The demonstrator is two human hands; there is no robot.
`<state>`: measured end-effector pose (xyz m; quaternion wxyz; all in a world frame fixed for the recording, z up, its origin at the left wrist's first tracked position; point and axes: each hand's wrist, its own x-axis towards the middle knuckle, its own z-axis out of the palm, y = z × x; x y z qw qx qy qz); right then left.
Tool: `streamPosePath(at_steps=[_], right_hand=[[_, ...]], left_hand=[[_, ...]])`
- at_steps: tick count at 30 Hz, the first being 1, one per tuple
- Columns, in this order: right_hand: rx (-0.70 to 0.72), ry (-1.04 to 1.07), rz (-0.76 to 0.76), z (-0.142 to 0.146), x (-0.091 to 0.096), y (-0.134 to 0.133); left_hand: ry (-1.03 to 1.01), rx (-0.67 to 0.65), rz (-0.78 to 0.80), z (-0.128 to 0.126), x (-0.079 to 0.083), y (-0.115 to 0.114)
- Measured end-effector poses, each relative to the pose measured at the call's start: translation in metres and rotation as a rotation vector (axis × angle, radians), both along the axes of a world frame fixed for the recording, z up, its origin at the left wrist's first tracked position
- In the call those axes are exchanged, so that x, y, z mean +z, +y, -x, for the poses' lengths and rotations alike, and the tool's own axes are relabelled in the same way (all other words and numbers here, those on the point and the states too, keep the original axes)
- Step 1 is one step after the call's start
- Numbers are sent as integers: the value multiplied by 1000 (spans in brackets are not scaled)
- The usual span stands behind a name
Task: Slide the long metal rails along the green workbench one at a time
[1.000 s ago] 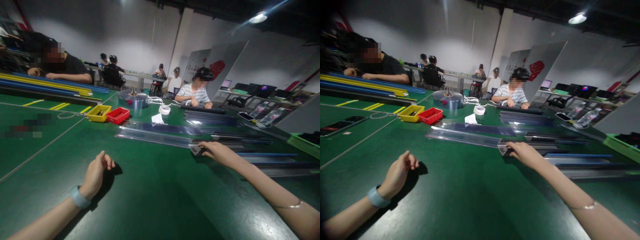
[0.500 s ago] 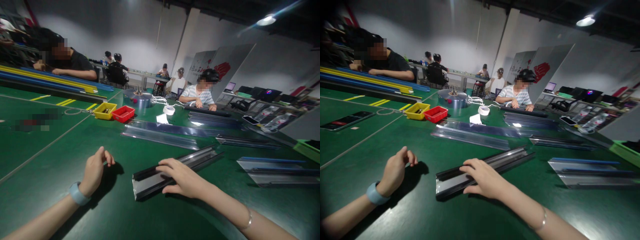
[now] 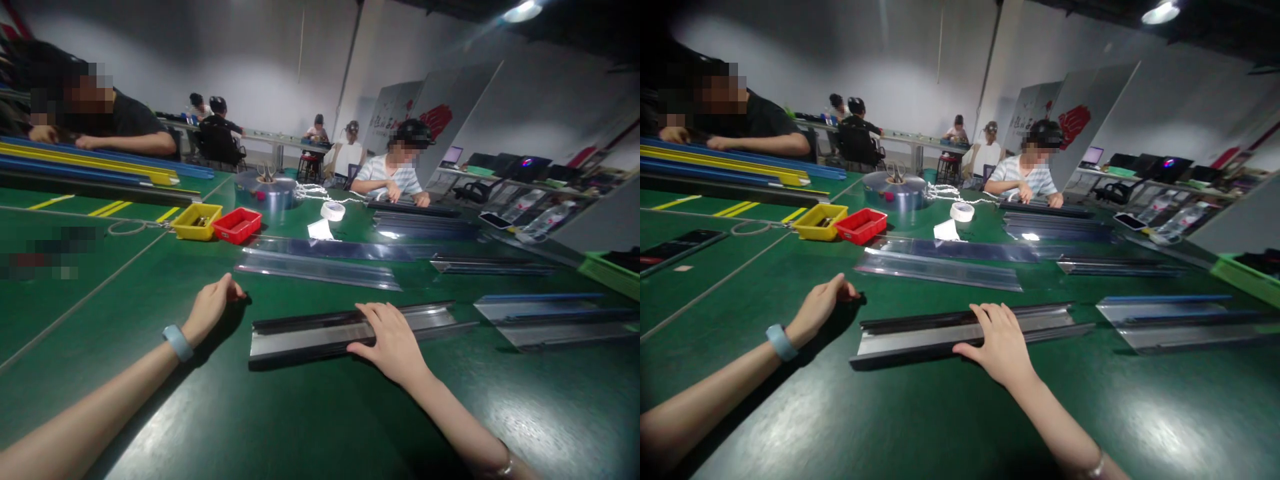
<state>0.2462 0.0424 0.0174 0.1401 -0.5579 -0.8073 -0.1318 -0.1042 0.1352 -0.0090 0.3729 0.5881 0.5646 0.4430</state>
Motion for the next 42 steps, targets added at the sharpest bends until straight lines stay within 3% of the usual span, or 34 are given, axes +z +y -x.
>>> streamPosePath(at_steps=[4, 6, 9, 12, 16, 22, 31, 42], right_hand=[[-74, 3, -32, 19, -2, -7], [-98, 6, -42, 25, -2, -8], [-125, 8, -55, 30, -2, -10], [-133, 9, -62, 32, -3, -11], [-123, 26, -66, 31, -4, -11], [-103, 64, -75, 30, -5, -11], [-88, 57, -65, 29, -5, -13], [-53, 110, -74, 24, -6, -17]], left_hand=[[-56, -29, 18, 3, -4, 14], [22, -35, -21, 5, -3, 23], [359, -48, -254, 5, 1, 36], [681, -165, -513, 1, 3, 47], [875, -259, -606, -5, -3, 59], [923, -308, -605, -8, -11, 68], [1000, -314, -660, -11, -1, 55], [869, -181, -683, -10, 0, 48]])
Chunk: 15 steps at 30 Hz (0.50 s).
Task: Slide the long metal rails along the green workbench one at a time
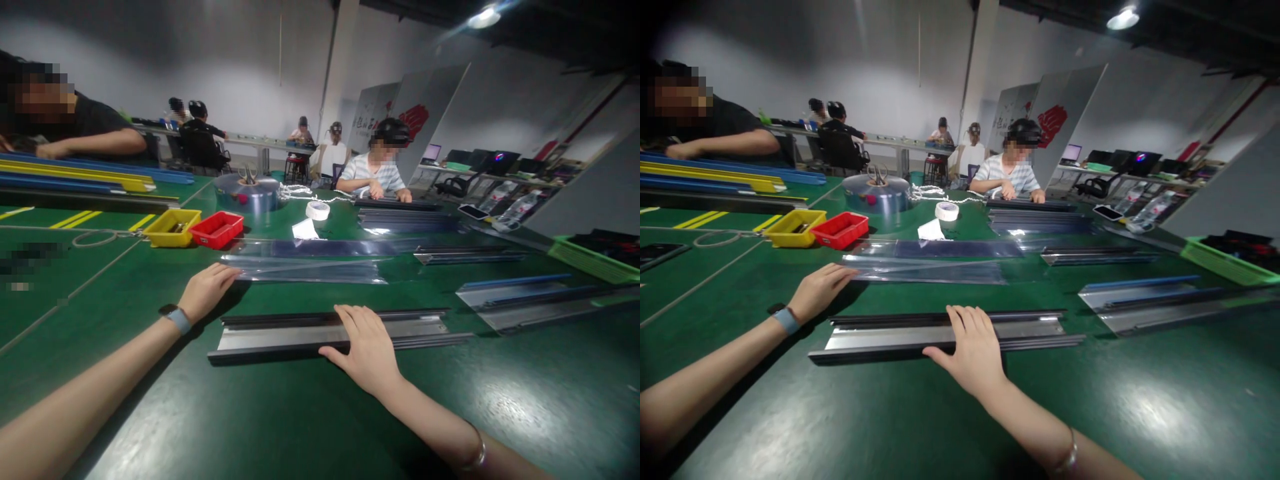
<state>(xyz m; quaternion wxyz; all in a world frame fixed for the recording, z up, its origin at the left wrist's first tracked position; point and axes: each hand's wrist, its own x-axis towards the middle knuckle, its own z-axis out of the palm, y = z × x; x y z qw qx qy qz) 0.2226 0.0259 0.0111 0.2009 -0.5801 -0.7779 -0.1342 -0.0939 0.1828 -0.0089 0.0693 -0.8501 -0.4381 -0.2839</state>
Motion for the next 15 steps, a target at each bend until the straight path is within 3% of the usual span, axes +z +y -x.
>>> streamPosePath(at_steps=[7, 15], right_hand=[[63, 34, -23, -3, -1, 0], [48, 41, -5, -2, -2, 0]], left_hand=[[-120, 56, 51, 5, -5, 5], [-123, 64, 63, 5, -5, 8]])
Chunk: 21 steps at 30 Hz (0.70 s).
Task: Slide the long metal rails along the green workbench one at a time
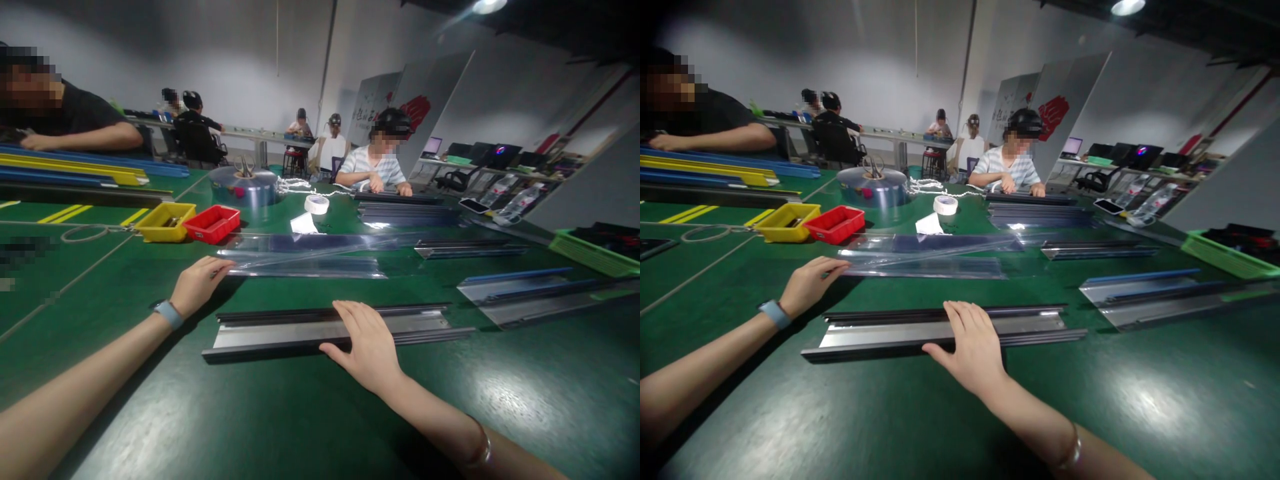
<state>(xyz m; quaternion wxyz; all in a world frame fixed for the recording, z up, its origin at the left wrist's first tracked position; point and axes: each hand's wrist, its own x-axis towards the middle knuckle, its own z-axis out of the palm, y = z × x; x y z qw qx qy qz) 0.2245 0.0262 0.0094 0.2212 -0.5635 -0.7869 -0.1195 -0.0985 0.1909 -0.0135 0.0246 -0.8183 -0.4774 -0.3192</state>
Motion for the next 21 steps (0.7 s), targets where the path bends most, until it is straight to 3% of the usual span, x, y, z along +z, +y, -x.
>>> streamPosePath(at_steps=[16, 21], right_hand=[[1, -7, 5, 1, -3, 0], [79, -15, 18, 0, 2, -6]], left_hand=[[-43, -45, 1, -2, 0, -4], [-73, -20, -30, -1, 3, -7]])
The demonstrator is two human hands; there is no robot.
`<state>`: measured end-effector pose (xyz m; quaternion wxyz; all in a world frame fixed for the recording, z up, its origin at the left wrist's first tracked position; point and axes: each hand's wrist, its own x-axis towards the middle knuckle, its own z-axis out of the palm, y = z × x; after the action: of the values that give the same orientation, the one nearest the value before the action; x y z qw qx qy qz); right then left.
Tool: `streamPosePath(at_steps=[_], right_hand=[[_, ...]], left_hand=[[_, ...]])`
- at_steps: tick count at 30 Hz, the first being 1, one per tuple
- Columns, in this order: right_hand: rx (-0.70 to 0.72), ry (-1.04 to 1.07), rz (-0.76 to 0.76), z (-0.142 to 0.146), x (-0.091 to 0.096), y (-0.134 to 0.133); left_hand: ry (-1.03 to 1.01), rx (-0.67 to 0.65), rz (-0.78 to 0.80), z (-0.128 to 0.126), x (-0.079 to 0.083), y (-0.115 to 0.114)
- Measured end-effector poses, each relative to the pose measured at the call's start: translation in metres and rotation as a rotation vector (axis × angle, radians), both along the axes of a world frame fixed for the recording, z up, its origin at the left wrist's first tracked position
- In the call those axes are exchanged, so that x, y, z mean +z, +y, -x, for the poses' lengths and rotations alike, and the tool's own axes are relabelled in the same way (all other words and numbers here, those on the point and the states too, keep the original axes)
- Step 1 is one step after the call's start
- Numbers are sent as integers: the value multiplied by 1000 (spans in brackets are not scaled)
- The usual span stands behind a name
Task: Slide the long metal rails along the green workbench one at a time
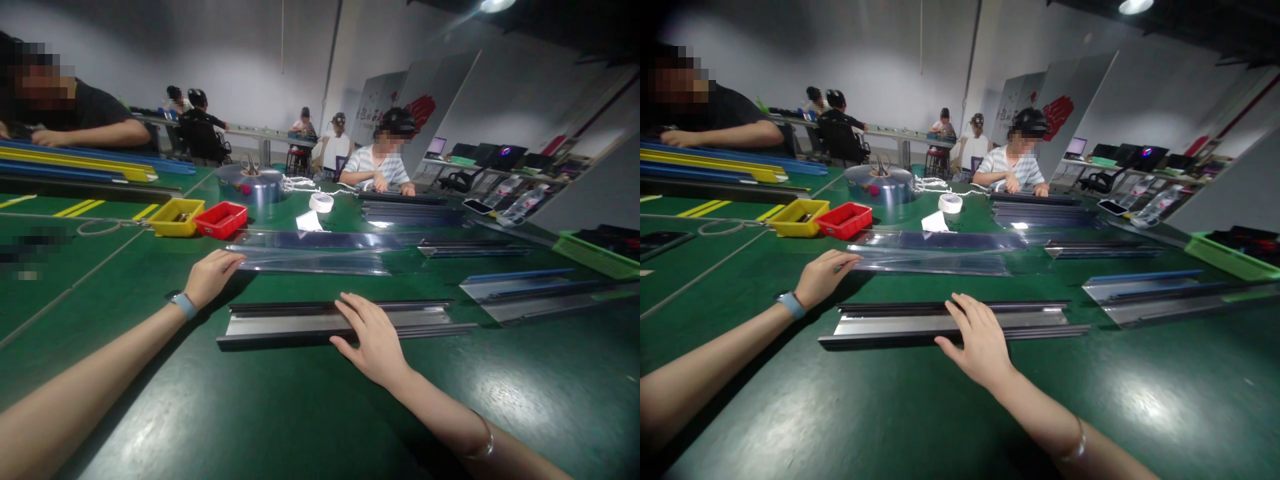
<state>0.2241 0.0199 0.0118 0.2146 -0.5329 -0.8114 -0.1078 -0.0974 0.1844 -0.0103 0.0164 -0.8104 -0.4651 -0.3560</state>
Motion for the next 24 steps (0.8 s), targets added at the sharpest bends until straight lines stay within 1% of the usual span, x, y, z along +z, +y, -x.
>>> streamPosePath(at_steps=[3, 5, 8, 11, 14, 17, 20, 24], right_hand=[[69, 8, 4, -4, 3, -5], [95, 40, -9, -6, 3, -7], [122, 120, -55, -10, 1, -9], [184, 183, -165, -11, -3, -12], [215, 202, -312, -12, -7, -17], [176, 180, -402, -11, -10, -21], [143, 132, -360, -9, -10, -23], [123, 69, -203, -9, -7, -22]], left_hand=[[-39, 39, -12, -1, 9, -7], [-61, 38, -31, -3, 19, -18], [-60, 1, -65, -6, 32, -44], [-20, -68, -106, -9, 38, -76], [27, -111, -128, -12, 35, -105], [100, -160, -150, -16, 28, -128], [167, -194, -169, -19, 22, -144], [201, -206, -148, -21, 16, -155]])
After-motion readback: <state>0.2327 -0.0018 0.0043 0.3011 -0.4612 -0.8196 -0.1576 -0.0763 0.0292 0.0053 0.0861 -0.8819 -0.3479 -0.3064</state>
